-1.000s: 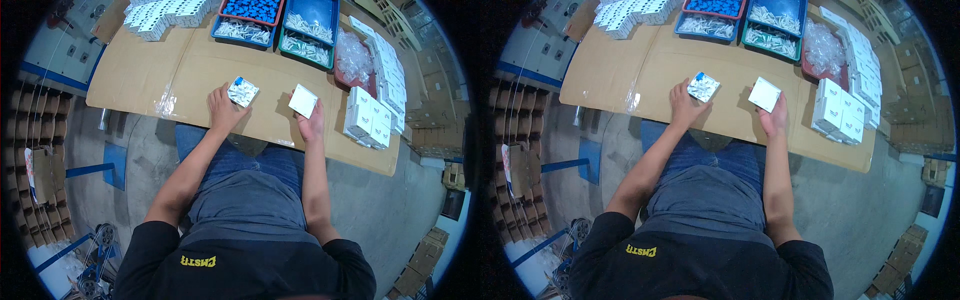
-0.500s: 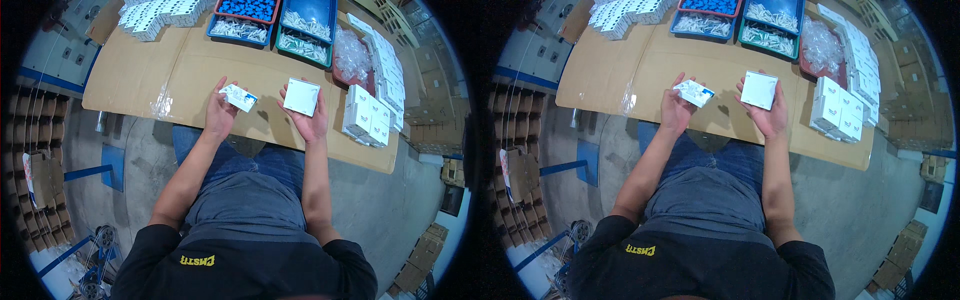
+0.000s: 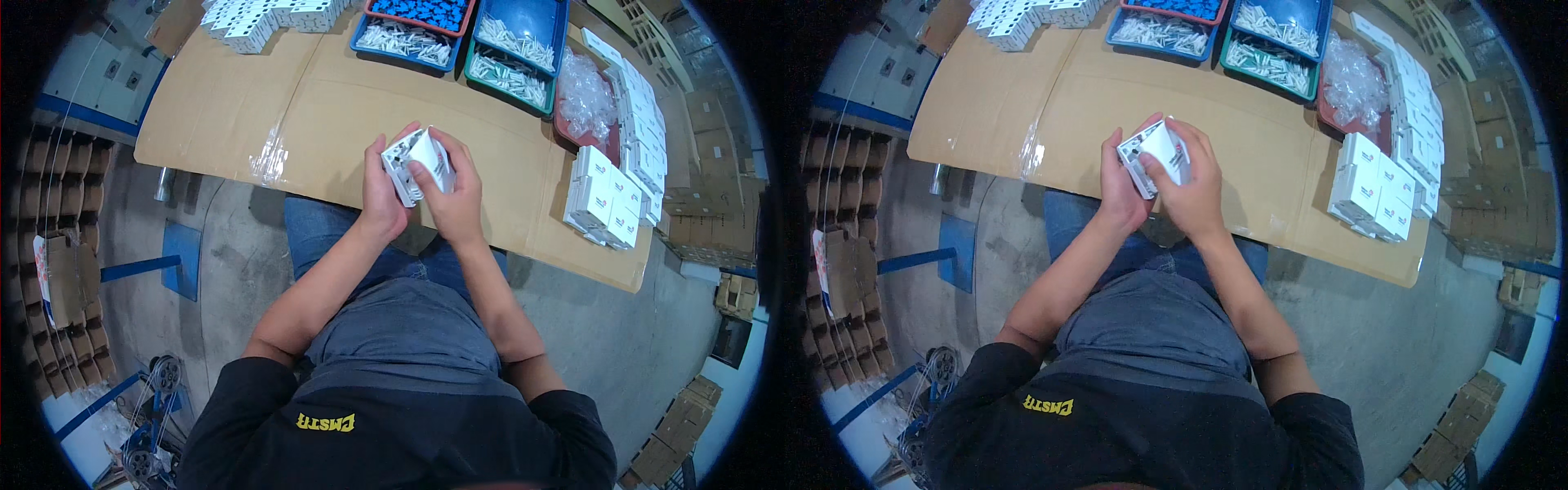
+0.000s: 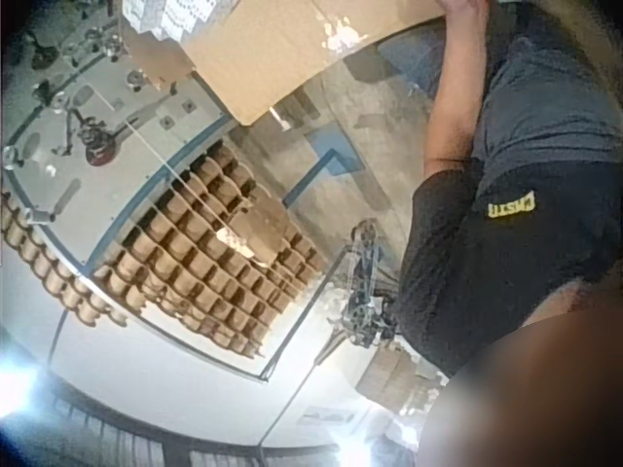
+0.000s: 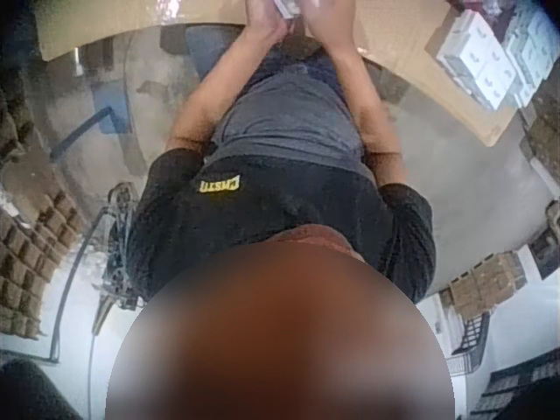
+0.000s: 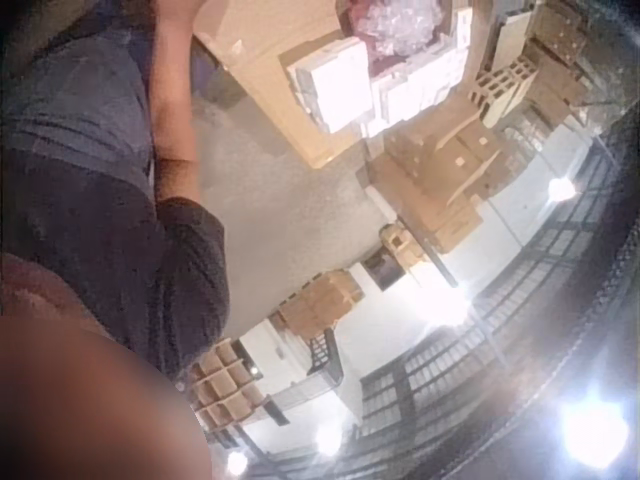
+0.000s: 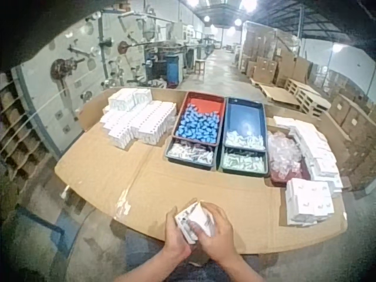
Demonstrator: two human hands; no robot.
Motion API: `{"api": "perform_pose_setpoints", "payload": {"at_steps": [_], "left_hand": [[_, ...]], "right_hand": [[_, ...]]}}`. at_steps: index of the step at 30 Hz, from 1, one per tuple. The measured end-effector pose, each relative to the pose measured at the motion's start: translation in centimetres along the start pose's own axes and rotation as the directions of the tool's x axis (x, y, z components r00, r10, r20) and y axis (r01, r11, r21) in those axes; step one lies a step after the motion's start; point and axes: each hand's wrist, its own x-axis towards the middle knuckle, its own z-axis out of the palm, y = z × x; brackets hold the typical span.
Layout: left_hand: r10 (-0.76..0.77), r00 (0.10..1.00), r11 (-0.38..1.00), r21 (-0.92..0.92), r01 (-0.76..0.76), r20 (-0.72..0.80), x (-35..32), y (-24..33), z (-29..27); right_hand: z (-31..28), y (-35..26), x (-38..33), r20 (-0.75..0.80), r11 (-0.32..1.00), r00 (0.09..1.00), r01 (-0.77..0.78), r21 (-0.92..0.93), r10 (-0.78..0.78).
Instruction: Packaging small blue caps and white components into boxes.
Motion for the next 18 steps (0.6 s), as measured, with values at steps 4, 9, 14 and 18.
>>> {"api": "perform_pose_setpoints", "payload": {"at_steps": [4, 9, 14, 18], "left_hand": [[0.034, 0.999, 0.996, 0.08, -0.037, 0.03, -0.6, 0.1, 0.5], [0.099, 0.993, 0.983, 0.149, -0.108, 0.064, -0.7, -0.2, 0.4], [0.106, 0.991, 0.982, 0.148, -0.117, 0.077, -1.3, -0.1, 1.4], [0.116, 0.989, 0.979, 0.161, -0.129, 0.086, -1.4, -0.2, 1.5]], "right_hand": [[0.8, -0.2, -0.6, 0.02, 0.98, 0.991, 0.132, -0.149, -0.13], [0.9, -0.4, -0.6, 0.029, 0.971, 0.987, 0.16, -0.178, -0.158], [0.8, -0.4, -0.6, 0.014, 0.963, 0.98, 0.197, -0.185, -0.197], [0.7, -0.3, -0.8, 0.021, 0.963, 0.979, 0.204, -0.175, -0.203]]}}
